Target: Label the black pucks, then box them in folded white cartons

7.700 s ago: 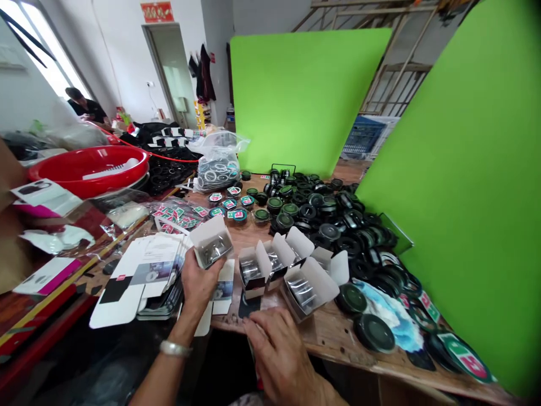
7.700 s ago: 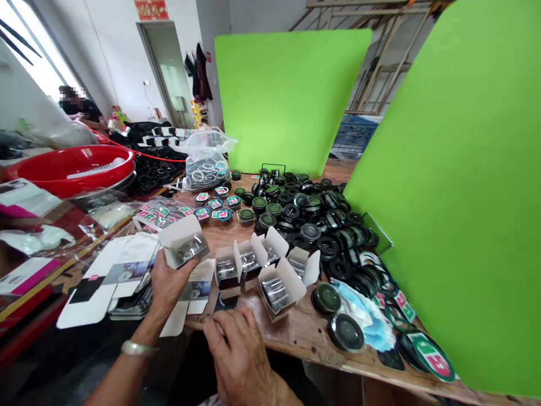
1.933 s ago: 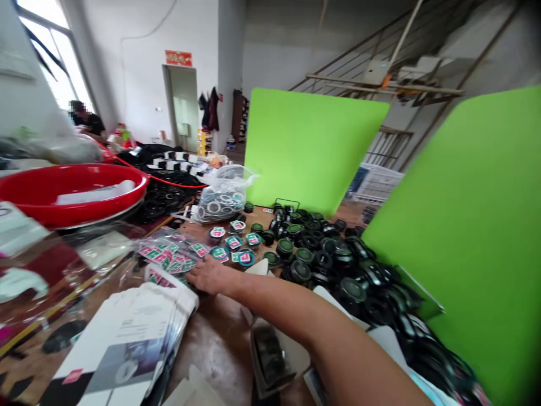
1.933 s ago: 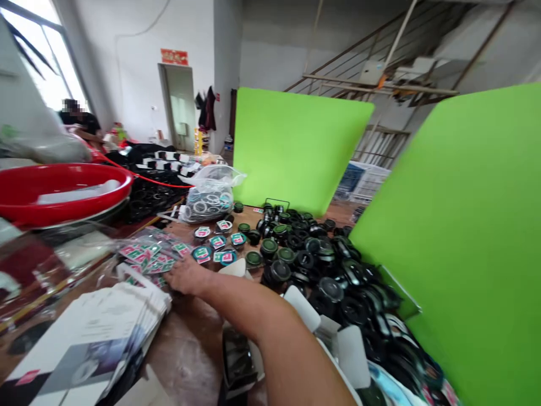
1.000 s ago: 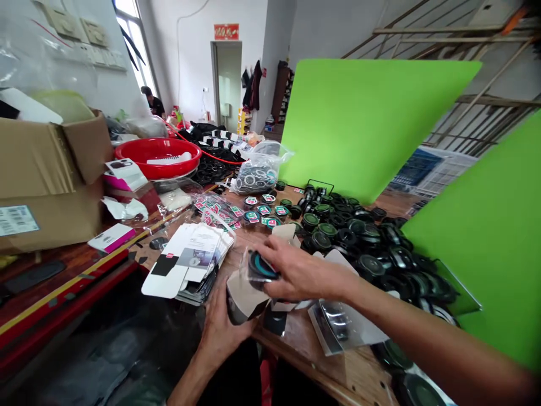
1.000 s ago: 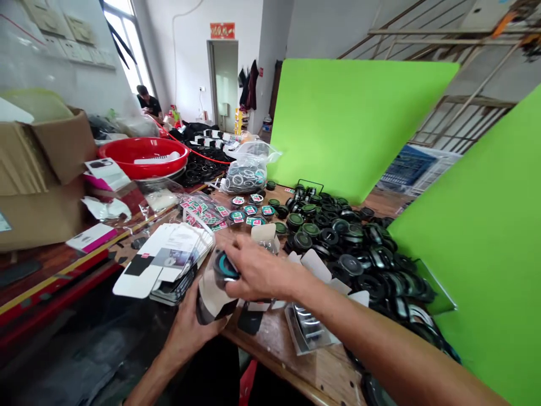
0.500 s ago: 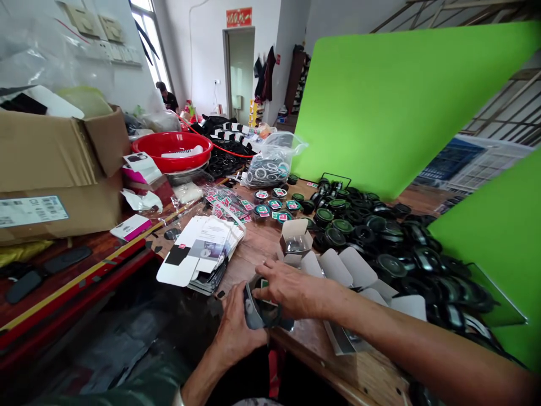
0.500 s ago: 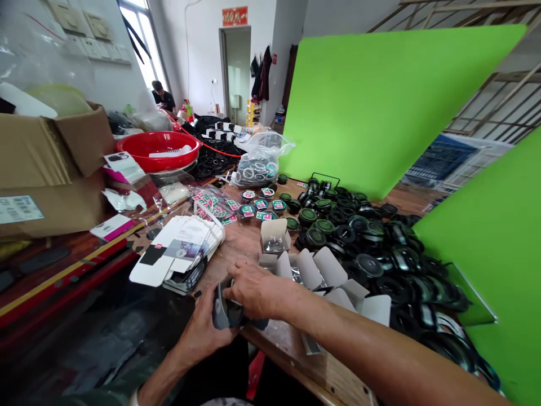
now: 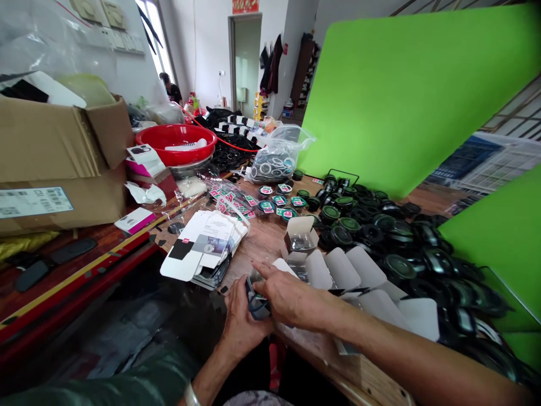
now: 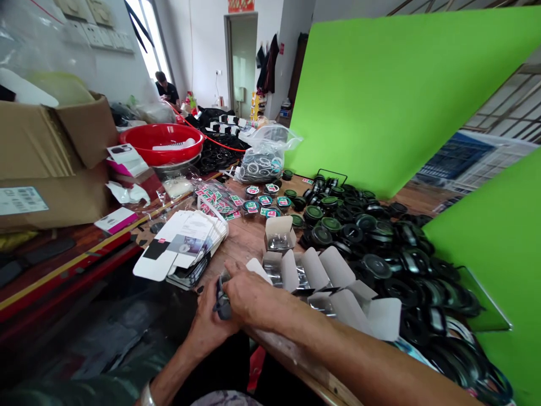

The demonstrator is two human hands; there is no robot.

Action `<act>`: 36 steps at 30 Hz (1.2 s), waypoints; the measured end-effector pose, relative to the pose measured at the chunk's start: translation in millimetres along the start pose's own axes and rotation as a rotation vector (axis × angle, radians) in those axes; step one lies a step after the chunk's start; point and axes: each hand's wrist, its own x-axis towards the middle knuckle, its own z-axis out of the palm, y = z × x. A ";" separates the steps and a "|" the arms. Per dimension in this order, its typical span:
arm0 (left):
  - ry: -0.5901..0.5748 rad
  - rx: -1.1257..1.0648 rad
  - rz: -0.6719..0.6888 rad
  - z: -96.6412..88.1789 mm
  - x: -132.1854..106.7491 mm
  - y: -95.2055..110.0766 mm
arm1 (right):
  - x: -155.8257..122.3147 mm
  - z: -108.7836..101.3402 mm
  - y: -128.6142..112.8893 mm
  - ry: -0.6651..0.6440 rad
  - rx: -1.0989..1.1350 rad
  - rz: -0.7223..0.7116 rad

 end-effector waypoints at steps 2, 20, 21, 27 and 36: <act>-0.020 0.049 -0.014 0.1 -2.7 -0.4 | 0.6 4.5 -3.0 0.034 -0.092 0.010; -0.075 0.130 0.037 -5.0 -4.0 -1.3 | 9.6 20.6 19.8 0.402 -0.510 -0.193; -0.081 0.127 0.042 -5.8 -4.0 -2.1 | 8.9 20.4 20.9 0.411 -0.509 -0.198; -0.127 0.095 0.074 -7.2 -0.1 -8.4 | 13.7 31.7 15.2 0.344 -0.554 -0.276; -0.084 0.024 0.083 -6.5 -4.1 -11.8 | 6.3 11.5 2.3 0.146 -0.282 -0.309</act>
